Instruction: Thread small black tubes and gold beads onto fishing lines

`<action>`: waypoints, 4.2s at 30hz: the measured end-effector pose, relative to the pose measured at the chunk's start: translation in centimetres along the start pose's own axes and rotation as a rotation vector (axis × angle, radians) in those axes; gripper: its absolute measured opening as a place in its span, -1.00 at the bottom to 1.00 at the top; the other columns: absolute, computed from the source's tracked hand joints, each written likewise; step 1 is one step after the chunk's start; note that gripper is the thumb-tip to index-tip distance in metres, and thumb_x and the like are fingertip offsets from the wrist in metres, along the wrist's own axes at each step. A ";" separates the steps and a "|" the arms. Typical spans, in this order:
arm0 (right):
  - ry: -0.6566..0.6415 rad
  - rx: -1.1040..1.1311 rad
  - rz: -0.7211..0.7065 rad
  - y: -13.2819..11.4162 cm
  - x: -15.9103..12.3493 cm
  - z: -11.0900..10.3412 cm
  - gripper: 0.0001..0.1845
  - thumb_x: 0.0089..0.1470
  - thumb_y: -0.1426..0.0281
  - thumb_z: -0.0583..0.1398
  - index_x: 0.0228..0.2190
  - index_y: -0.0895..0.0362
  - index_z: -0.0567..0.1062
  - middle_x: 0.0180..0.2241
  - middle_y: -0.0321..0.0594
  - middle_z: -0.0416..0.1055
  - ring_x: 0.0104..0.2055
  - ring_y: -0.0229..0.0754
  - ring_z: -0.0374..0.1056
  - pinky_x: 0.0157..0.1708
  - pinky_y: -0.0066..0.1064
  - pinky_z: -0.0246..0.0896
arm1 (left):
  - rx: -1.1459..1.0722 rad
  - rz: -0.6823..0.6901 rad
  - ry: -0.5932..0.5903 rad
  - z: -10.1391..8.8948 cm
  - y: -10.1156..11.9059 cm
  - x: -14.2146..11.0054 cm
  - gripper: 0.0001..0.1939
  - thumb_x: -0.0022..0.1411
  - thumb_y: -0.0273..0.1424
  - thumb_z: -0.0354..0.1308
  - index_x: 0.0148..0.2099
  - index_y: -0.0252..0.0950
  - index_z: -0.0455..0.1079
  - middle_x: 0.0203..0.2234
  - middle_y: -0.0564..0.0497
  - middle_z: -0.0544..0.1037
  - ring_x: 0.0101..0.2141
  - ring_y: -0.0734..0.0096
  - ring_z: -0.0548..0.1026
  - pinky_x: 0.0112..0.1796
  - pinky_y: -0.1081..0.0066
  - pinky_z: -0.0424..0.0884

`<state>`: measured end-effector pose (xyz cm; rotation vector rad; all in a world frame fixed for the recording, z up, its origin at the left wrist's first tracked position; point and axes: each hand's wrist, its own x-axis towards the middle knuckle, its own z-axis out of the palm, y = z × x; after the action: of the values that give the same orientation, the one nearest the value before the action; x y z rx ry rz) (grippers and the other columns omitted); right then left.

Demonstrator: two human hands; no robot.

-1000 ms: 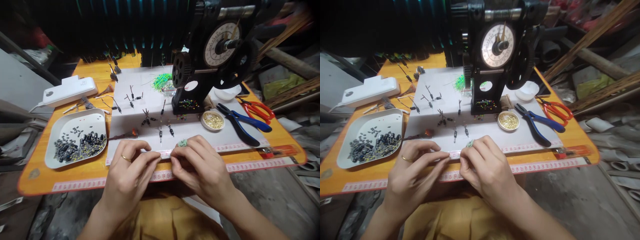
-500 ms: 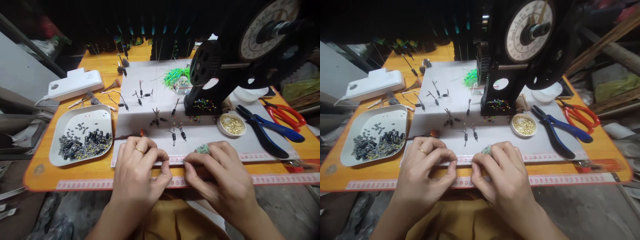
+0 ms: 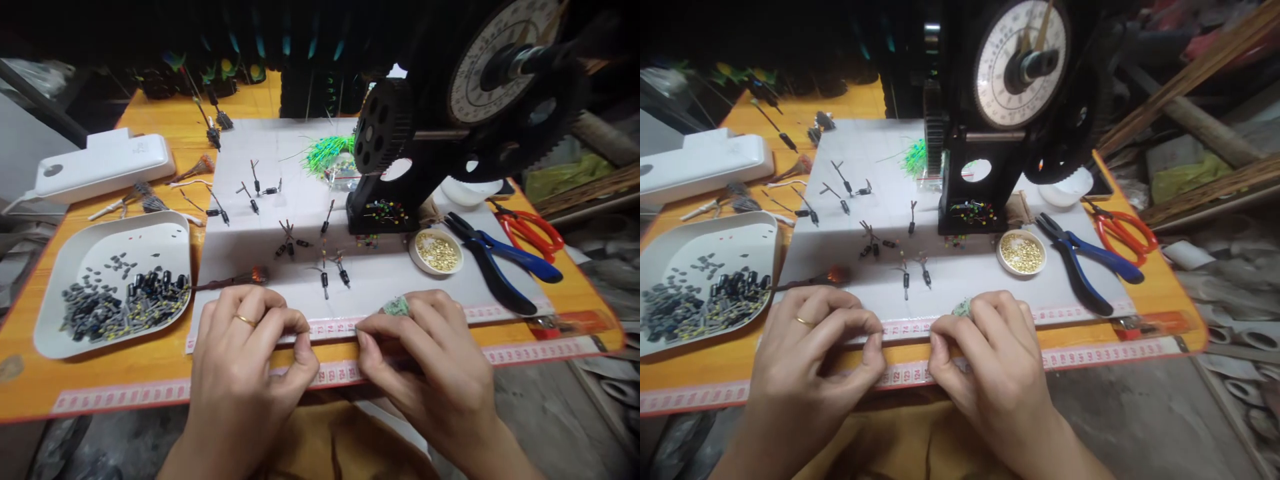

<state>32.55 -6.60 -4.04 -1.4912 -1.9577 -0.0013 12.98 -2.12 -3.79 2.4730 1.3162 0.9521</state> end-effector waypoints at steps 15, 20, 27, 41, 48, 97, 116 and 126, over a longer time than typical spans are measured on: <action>-0.007 -0.029 0.075 -0.2 0.0 -0.7 -0.85 0.08 0.60 0.24 -0.47 0.15 0.45 -0.54 -0.25 0.27 -0.39 -0.12 0.15 -0.36 -0.27 0.01 | 0.005 0.017 -0.012 -0.1 0.0 0.0 -0.84 0.11 -0.61 0.20 -0.33 -0.25 0.38 -0.40 -0.06 0.48 -0.27 0.11 0.36 -0.26 0.14 0.21; -0.023 -0.063 0.061 -0.2 0.1 -0.8 -0.84 0.08 0.59 0.23 -0.47 0.13 0.43 -0.55 -0.27 0.24 -0.40 -0.13 0.15 -0.37 -0.27 0.00 | 0.007 0.012 -0.016 -0.1 0.0 0.0 -0.84 0.11 -0.61 0.20 -0.34 -0.24 0.37 -0.42 -0.05 0.48 -0.29 0.12 0.36 -0.26 0.14 0.22; -0.031 -0.083 0.061 -0.4 0.0 -0.7 -0.82 0.06 0.61 0.21 -0.49 0.14 0.41 -0.55 -0.27 0.22 -0.39 -0.13 0.15 -0.36 -0.27 0.02 | -0.003 0.007 -0.011 0.1 0.0 0.0 -0.84 0.10 -0.63 0.20 -0.33 -0.25 0.38 -0.42 -0.06 0.49 -0.28 0.10 0.36 -0.25 0.14 0.22; -0.023 -0.075 -0.003 0.0 0.1 -0.8 -0.85 0.10 0.60 0.24 -0.46 0.17 0.42 -0.55 -0.28 0.25 -0.39 -0.17 0.15 -0.36 -0.29 -0.01 | 0.009 -0.011 0.020 0.1 0.2 0.3 -0.87 0.04 -0.63 0.23 -0.42 -0.30 0.43 -0.48 -0.02 0.50 -0.34 0.20 0.38 -0.30 0.23 0.23; -0.017 -0.111 0.023 -0.4 0.1 -0.5 -0.83 0.09 0.59 0.22 -0.49 0.16 0.41 -0.56 -0.27 0.25 -0.40 -0.14 0.14 -0.36 -0.27 -0.02 | 0.013 -0.048 0.009 0.0 0.4 0.3 -0.87 0.07 -0.62 0.24 -0.42 -0.30 0.43 -0.47 -0.03 0.51 -0.32 0.19 0.40 -0.29 0.22 0.24; -0.209 1.484 0.757 -4.7 -5.6 -3.1 -0.71 0.21 0.22 0.28 -0.39 0.13 0.36 -0.49 -0.30 0.47 -0.55 -0.36 0.42 -0.51 -0.55 0.34 | -1.721 -0.684 -0.327 0.7 6.2 -1.5 -0.76 0.29 -0.22 0.27 -0.33 -0.28 0.54 -0.64 0.14 0.40 -0.73 0.77 0.11 -0.67 0.70 0.13; -0.407 1.058 0.667 -3.4 -7.0 -4.0 -0.76 0.26 0.26 0.19 -0.39 0.15 0.44 -0.53 -0.33 0.39 -0.51 -0.32 0.38 -0.46 -0.51 0.30 | -1.535 -0.648 -0.057 2.0 7.5 -2.1 -0.82 0.23 -0.29 0.35 -0.37 -0.28 0.55 -0.67 0.12 0.41 -0.58 0.63 0.34 -0.55 0.68 0.27; -0.310 0.437 0.099 -2.1 -6.7 -7.0 -0.72 0.20 0.64 0.03 -0.32 0.15 0.49 -0.42 -0.25 0.45 -0.41 -0.30 0.39 -0.38 -0.53 0.31 | -1.727 -0.622 -0.260 2.9 8.1 -0.9 -0.82 0.40 -0.21 0.12 -0.21 -0.18 0.39 -0.58 0.11 0.58 -0.81 0.57 0.44 -0.79 0.72 0.18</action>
<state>35.05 -15.70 -1.16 -1.3461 -1.9501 0.6934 19.87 -7.27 -2.95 0.7449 0.5134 0.8648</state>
